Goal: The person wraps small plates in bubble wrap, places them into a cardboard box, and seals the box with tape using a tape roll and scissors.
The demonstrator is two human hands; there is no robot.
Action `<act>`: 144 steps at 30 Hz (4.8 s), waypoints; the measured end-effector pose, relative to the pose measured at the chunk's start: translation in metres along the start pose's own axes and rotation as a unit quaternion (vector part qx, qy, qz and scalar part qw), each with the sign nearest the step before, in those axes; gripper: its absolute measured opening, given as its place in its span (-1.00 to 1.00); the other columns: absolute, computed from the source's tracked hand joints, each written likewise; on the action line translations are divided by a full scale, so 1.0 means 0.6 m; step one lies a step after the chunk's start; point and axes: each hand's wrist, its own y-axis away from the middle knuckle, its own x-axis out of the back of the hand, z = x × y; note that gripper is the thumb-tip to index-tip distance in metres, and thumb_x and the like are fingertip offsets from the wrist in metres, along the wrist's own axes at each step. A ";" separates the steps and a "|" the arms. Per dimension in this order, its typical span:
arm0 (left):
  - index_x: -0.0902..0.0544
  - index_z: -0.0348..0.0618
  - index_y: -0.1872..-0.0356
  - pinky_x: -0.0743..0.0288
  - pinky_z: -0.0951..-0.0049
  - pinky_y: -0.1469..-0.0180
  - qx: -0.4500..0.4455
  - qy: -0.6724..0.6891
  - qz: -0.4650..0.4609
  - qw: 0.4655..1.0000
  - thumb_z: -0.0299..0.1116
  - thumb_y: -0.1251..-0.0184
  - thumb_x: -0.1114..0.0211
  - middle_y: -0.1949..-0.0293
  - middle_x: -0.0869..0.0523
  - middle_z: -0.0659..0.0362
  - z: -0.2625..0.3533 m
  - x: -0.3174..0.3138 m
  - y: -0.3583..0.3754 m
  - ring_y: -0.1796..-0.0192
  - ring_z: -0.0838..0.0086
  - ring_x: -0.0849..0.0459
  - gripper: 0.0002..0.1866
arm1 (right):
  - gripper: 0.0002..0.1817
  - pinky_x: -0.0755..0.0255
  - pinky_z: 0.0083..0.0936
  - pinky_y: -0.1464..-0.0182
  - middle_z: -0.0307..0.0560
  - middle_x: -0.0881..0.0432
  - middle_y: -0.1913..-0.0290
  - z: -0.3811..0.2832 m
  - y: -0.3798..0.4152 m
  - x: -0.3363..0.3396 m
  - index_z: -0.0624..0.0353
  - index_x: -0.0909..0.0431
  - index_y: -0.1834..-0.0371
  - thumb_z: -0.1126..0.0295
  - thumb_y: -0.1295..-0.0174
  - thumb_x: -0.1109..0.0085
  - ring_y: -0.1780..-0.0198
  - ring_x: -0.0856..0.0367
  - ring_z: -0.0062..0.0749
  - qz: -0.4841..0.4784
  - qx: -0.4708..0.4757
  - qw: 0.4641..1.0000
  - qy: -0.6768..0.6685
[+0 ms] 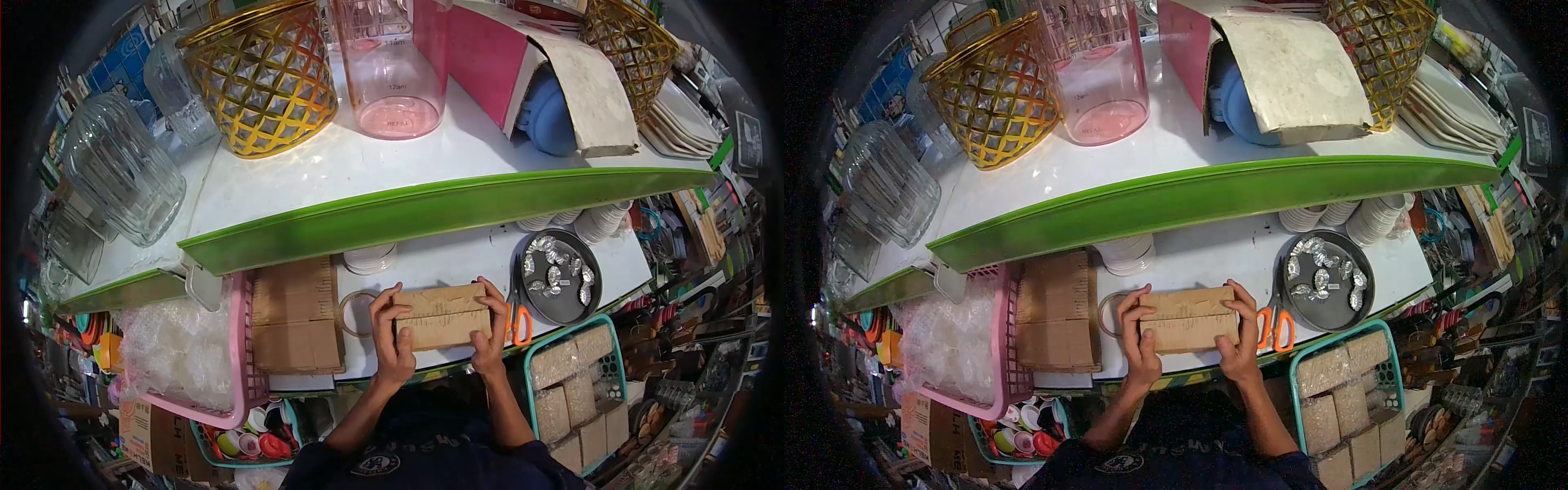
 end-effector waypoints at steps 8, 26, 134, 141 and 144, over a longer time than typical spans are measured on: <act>-0.53 -0.34 0.02 -0.20 0.05 -0.41 0.034 -0.034 -0.049 0.998 -0.45 -0.34 -0.08 -0.24 -0.38 -0.17 0.027 0.007 -0.013 -0.39 -0.07 -0.36 -0.74 | -0.50 -0.09 -0.07 -0.43 0.31 -0.26 -0.39 0.004 -0.009 0.004 0.18 -0.33 -0.13 0.01 -0.32 -0.03 -0.40 -0.28 0.07 0.021 -0.022 0.999 -0.014; -0.51 -0.26 -0.23 -0.21 0.02 -0.39 0.075 -0.411 -0.175 0.891 -0.75 -0.13 -0.08 -0.13 -0.42 -0.09 0.033 0.062 0.034 -0.24 -0.06 -0.32 -0.45 | -0.48 -0.09 -0.11 -0.47 0.23 -0.31 -0.36 -0.011 -0.027 0.005 0.19 -0.44 -0.02 -0.03 -0.27 -0.21 -0.43 -0.27 0.03 0.051 -0.052 0.997 -0.036; -0.54 -0.32 0.33 -0.42 0.37 0.59 -0.134 0.009 -0.120 0.984 -0.49 -0.15 -0.28 0.67 -0.52 0.12 0.117 0.121 0.039 0.68 0.26 -0.54 -0.87 | -0.92 -0.53 -0.37 0.09 0.01 -0.67 0.26 -0.218 -0.091 -0.035 0.23 -0.43 0.23 0.46 -0.38 -0.10 0.17 -0.69 -0.26 -0.287 -0.120 0.950 -0.028; 0.07 -0.33 -0.47 -0.47 0.45 0.21 0.086 0.099 -0.149 0.980 -0.43 -0.43 -0.02 0.19 -0.61 -0.02 0.124 0.134 0.059 0.33 0.44 -0.58 -0.32 | -0.88 -0.51 -0.38 0.14 0.02 -0.64 0.26 -0.218 -0.085 -0.046 0.28 -0.46 0.17 0.43 -0.43 -0.06 0.22 -0.68 -0.21 -0.349 -0.086 0.933 0.035; 0.08 -0.31 -0.48 -0.46 0.48 0.21 0.177 0.108 -0.114 0.972 -0.47 -0.42 -0.05 0.25 -0.58 0.05 0.152 0.127 0.043 0.33 0.48 -0.55 -0.30 | -0.86 -0.47 -0.20 0.15 0.08 -0.58 0.27 -0.230 -0.083 -0.054 0.28 -0.42 0.15 0.48 -0.32 -0.13 0.20 -0.58 0.04 -0.351 -0.067 0.932 0.059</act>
